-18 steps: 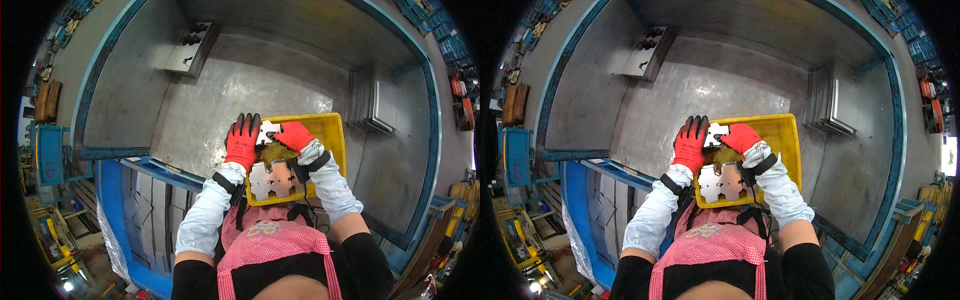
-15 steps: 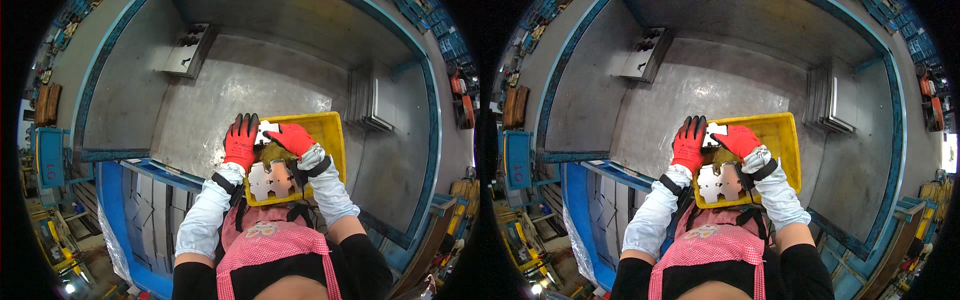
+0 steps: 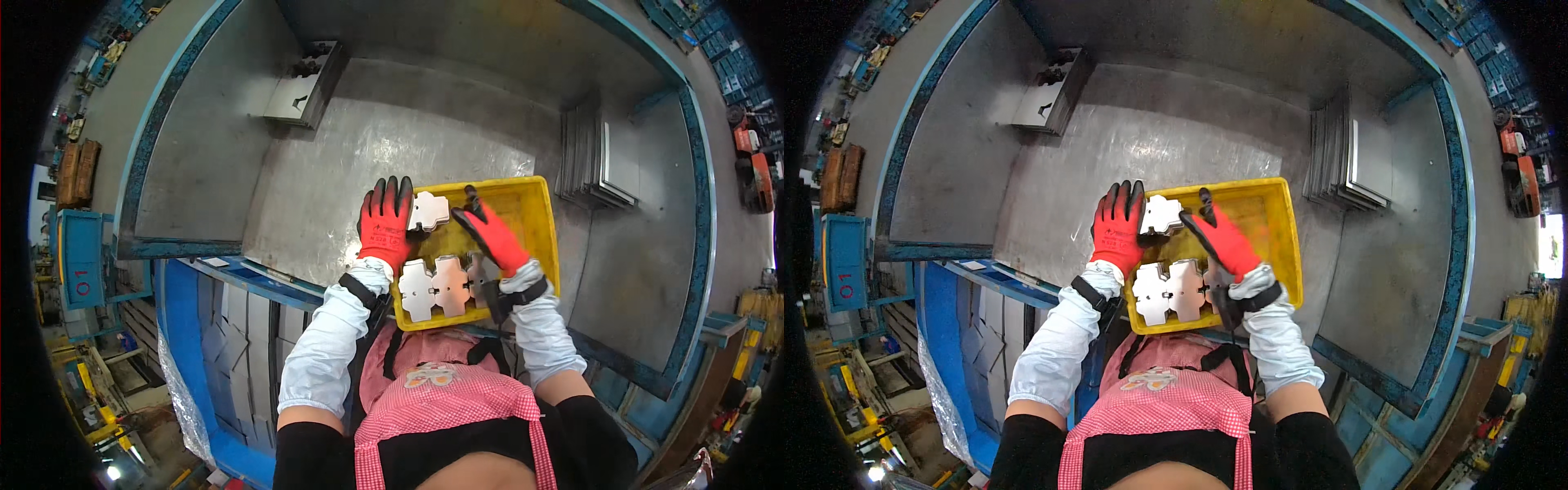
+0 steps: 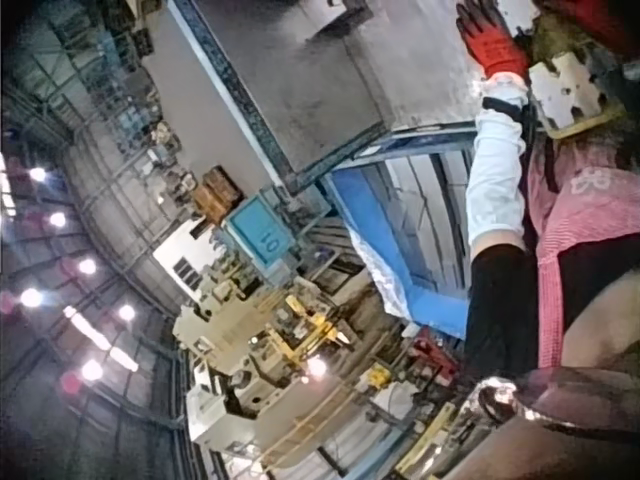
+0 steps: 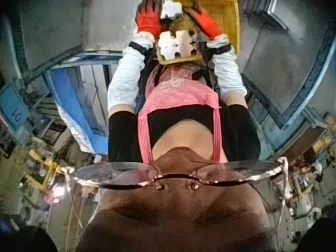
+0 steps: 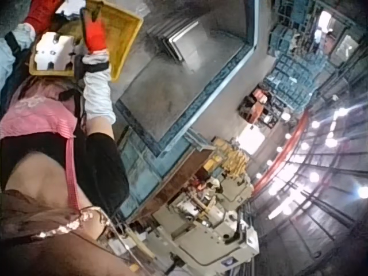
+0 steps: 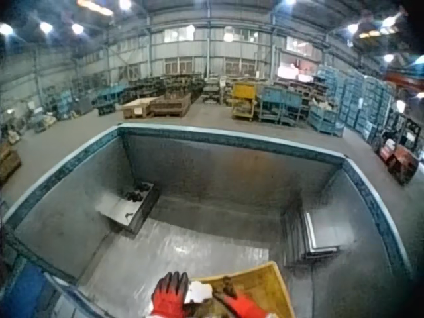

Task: Organize metal workpieces and feed them into a large industrial press machine using a wrench for adjustments.

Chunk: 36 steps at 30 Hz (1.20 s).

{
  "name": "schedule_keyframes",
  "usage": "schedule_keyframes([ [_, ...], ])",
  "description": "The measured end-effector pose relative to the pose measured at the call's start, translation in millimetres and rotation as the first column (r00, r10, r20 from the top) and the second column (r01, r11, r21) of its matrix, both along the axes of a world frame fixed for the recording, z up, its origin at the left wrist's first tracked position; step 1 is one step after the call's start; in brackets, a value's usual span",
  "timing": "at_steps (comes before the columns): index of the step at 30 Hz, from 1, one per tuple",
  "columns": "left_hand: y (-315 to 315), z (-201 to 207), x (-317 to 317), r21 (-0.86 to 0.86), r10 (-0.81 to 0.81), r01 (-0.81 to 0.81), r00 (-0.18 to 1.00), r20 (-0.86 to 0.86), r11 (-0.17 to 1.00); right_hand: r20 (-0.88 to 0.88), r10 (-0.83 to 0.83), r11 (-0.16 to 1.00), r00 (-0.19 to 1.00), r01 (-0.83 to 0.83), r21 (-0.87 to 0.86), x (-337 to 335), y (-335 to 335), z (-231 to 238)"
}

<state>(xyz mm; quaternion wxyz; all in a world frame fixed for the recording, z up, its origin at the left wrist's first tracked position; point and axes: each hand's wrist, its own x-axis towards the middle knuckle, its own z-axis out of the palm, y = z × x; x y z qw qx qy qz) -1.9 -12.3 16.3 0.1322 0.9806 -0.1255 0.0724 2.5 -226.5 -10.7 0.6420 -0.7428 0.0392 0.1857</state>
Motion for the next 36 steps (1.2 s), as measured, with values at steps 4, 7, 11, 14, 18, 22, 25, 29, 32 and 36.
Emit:
schedule_keyframes([
  [4, -1, -21, 6, 0.128, -0.055, 0.041, 0.993, 0.106, 0.991, 0.185, 0.070, 0.982, 0.980, -0.101, 0.161, -10, 36, -15],
  [7, -3, -24, 6, 0.119, -0.063, 0.056, 0.996, 0.057, 0.991, 0.218, 0.107, 0.989, 0.970, -0.126, 0.076, -12, 46, -11],
  [11, -2, -18, 4, 0.055, -0.083, 0.081, 0.996, 0.026, 0.995, -0.001, 0.148, 0.988, 0.989, -0.148, -0.038, 2, 34, -13],
  [14, 12, -10, -5, -0.115, -0.046, 0.044, 0.999, -0.017, 0.992, 0.163, 0.241, 0.717, 0.957, -0.063, -0.695, 6, 34, 64],
  [18, 35, 3, -33, -0.196, 0.115, -0.111, 0.993, 0.011, 0.974, 0.406, 0.680, 0.564, 0.610, -0.082, -0.822, 13, 42, 73],
  [22, 47, 5, -73, -0.172, 0.204, -0.201, 0.979, -0.003, 0.964, 0.180, 0.859, 0.271, 0.479, -0.129, -0.954, 34, 59, 49],
  [25, 50, 4, -99, -0.180, 0.262, -0.261, 0.965, -0.014, 0.949, 0.070, 0.900, 0.145, 0.430, -0.143, -0.979, 48, 65, 44],
  [29, 50, 1, -124, -0.189, 0.316, -0.317, 0.948, -0.039, 0.929, -0.030, 0.901, 0.050, 0.433, -0.172, -0.984, 50, 73, 56],
  [32, 49, -11, -138, -0.174, 0.336, -0.338, 0.941, -0.038, 0.925, -0.021, 0.895, 0.042, 0.445, -0.130, -0.991, 48, 76, 56],
  [36, 47, -6, -141, -0.191, 0.350, -0.352, 0.936, -0.044, 0.916, -0.064, 0.903, -0.017, 0.424, -0.114, -0.993, 52, 84, 59],
])
